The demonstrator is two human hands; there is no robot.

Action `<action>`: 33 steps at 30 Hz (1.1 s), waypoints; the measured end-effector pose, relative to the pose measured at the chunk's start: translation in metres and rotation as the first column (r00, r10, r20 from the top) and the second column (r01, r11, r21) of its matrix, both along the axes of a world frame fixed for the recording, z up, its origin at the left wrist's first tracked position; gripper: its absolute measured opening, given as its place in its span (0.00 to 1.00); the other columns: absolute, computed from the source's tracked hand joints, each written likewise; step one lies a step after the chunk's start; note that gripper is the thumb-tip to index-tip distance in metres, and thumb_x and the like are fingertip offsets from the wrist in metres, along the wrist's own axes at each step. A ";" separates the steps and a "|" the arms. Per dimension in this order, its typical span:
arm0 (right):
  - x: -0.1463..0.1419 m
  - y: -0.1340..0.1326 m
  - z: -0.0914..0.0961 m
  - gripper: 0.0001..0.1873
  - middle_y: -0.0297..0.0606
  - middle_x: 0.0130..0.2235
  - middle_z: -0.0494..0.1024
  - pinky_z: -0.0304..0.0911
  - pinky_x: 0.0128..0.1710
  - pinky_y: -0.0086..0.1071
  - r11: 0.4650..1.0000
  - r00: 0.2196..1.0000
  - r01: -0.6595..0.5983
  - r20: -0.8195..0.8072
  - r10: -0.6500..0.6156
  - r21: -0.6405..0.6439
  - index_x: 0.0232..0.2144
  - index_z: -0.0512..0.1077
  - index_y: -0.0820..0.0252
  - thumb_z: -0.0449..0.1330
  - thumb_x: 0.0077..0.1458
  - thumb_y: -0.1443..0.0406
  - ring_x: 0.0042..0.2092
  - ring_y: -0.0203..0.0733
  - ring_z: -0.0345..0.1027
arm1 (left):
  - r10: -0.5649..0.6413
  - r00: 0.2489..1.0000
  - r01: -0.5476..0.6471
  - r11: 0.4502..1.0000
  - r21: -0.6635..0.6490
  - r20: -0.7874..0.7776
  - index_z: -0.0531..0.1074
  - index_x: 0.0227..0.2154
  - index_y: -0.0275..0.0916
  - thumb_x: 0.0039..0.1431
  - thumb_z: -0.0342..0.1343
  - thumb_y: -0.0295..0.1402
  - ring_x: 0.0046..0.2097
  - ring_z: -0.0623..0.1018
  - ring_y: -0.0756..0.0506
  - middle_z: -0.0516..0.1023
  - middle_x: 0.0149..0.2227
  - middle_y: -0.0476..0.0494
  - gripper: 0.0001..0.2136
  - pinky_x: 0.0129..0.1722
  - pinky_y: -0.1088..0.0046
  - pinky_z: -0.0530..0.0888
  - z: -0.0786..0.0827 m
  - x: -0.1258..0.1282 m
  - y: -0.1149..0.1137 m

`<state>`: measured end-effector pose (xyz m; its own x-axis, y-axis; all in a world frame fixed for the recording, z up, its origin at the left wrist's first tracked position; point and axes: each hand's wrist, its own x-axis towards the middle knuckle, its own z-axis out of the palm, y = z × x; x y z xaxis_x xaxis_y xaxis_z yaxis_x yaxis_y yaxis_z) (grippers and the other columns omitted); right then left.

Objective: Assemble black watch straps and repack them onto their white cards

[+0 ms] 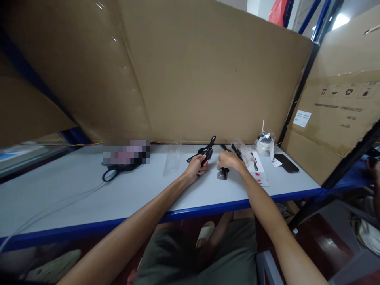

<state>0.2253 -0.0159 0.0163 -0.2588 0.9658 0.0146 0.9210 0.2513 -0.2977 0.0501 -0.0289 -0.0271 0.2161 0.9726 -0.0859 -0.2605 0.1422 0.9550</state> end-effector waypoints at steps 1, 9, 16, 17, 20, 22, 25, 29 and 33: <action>-0.002 0.001 -0.002 0.13 0.36 0.20 0.74 0.58 0.30 0.31 1.000 1.000 -0.005 -0.011 0.005 -0.007 0.16 0.74 0.55 0.75 0.40 0.67 0.31 0.46 0.73 | -0.008 1.000 0.008 1.000 0.010 -0.001 0.59 0.31 0.42 0.67 0.55 0.36 0.16 0.54 0.57 0.62 0.19 0.57 0.11 0.17 0.81 0.45 0.000 0.000 -0.001; -0.012 0.002 -0.014 0.07 0.45 0.29 0.82 0.63 0.33 0.31 0.997 0.999 -0.031 0.030 0.029 0.068 0.22 0.77 0.58 0.66 0.45 0.74 0.37 0.50 0.78 | -0.099 0.995 0.097 0.987 0.129 0.015 0.58 0.31 0.43 0.63 0.60 0.43 0.16 0.54 0.56 0.63 0.19 0.58 0.16 0.16 0.82 0.46 0.000 0.002 -0.006; -0.007 0.006 -0.016 0.11 0.47 0.29 0.83 0.66 0.37 0.31 0.985 0.995 0.042 -0.100 -0.026 0.167 0.19 0.76 0.58 0.67 0.42 0.78 0.41 0.53 0.79 | -0.047 0.999 0.048 0.990 0.136 -0.006 0.58 0.31 0.43 0.66 0.55 0.39 0.15 0.55 0.55 0.63 0.18 0.57 0.12 0.16 0.81 0.47 -0.001 0.001 -0.004; -0.006 0.007 -0.014 0.11 0.47 0.29 0.83 0.66 0.38 0.32 0.981 0.991 0.058 -0.127 -0.035 0.188 0.19 0.76 0.58 0.67 0.44 0.78 0.42 0.52 0.79 | -0.038 0.999 0.039 0.991 0.125 -0.014 0.59 0.32 0.43 0.67 0.54 0.39 0.15 0.55 0.55 0.63 0.18 0.57 0.11 0.16 0.81 0.47 -0.002 0.001 -0.003; -0.003 0.012 -0.008 0.09 0.43 0.30 0.83 0.68 0.38 0.31 0.949 0.945 0.157 -0.320 -0.064 0.273 0.24 0.77 0.59 0.65 0.49 0.76 0.39 0.48 0.79 | -0.007 0.999 0.012 0.995 0.097 -0.050 0.59 0.32 0.42 0.67 0.54 0.38 0.16 0.55 0.56 0.62 0.18 0.57 0.11 0.16 0.81 0.47 -0.003 0.002 -0.001; -0.005 0.014 -0.004 0.06 0.39 0.30 0.82 0.69 0.32 0.29 0.950 0.846 0.208 -0.531 -0.054 0.235 0.29 0.76 0.59 0.63 0.54 0.73 0.33 0.42 0.77 | 0.013 0.997 -0.006 0.996 0.088 -0.079 0.60 0.32 0.42 0.67 0.54 0.38 0.16 0.56 0.55 0.62 0.18 0.57 0.10 0.17 0.81 0.47 -0.005 0.004 0.000; -0.012 0.013 -0.002 0.02 0.34 0.28 0.80 0.67 0.24 0.26 0.986 0.668 0.127 -0.744 -0.006 0.105 0.31 0.73 0.59 0.63 0.57 0.69 0.26 0.37 0.73 | 0.031 0.992 -0.021 0.996 0.089 -0.120 0.60 0.32 0.42 0.68 0.53 0.36 0.16 0.57 0.55 0.62 0.18 0.57 0.09 0.17 0.80 0.48 -0.006 0.005 0.002; -0.023 0.009 -0.007 0.03 0.32 0.27 0.79 0.63 0.21 0.22 0.989 0.645 0.060 -0.762 0.063 0.133 0.29 0.74 0.60 0.65 0.55 0.68 0.25 0.34 0.71 | 0.023 0.983 -0.001 0.993 0.121 -0.182 0.62 0.32 0.42 0.68 0.53 0.36 0.15 0.57 0.54 0.62 0.17 0.57 0.09 0.17 0.79 0.48 -0.007 0.008 0.001; -0.025 0.011 -0.013 0.03 0.33 0.27 0.80 0.64 0.27 0.24 0.959 0.723 0.112 -0.684 0.102 0.262 0.27 0.78 0.60 0.68 0.52 0.68 0.29 0.35 0.72 | -0.003 0.973 0.033 0.992 0.125 -0.231 0.62 0.32 0.42 0.69 0.52 0.36 0.15 0.58 0.54 0.62 0.17 0.57 0.09 0.17 0.80 0.48 -0.007 0.010 0.001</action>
<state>0.2002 -0.0052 0.0031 -0.0693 0.8956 0.4395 0.4906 0.4142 -0.7667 0.0602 -0.0282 -0.0342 0.2224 0.9749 -0.0116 -0.0301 0.0188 0.9994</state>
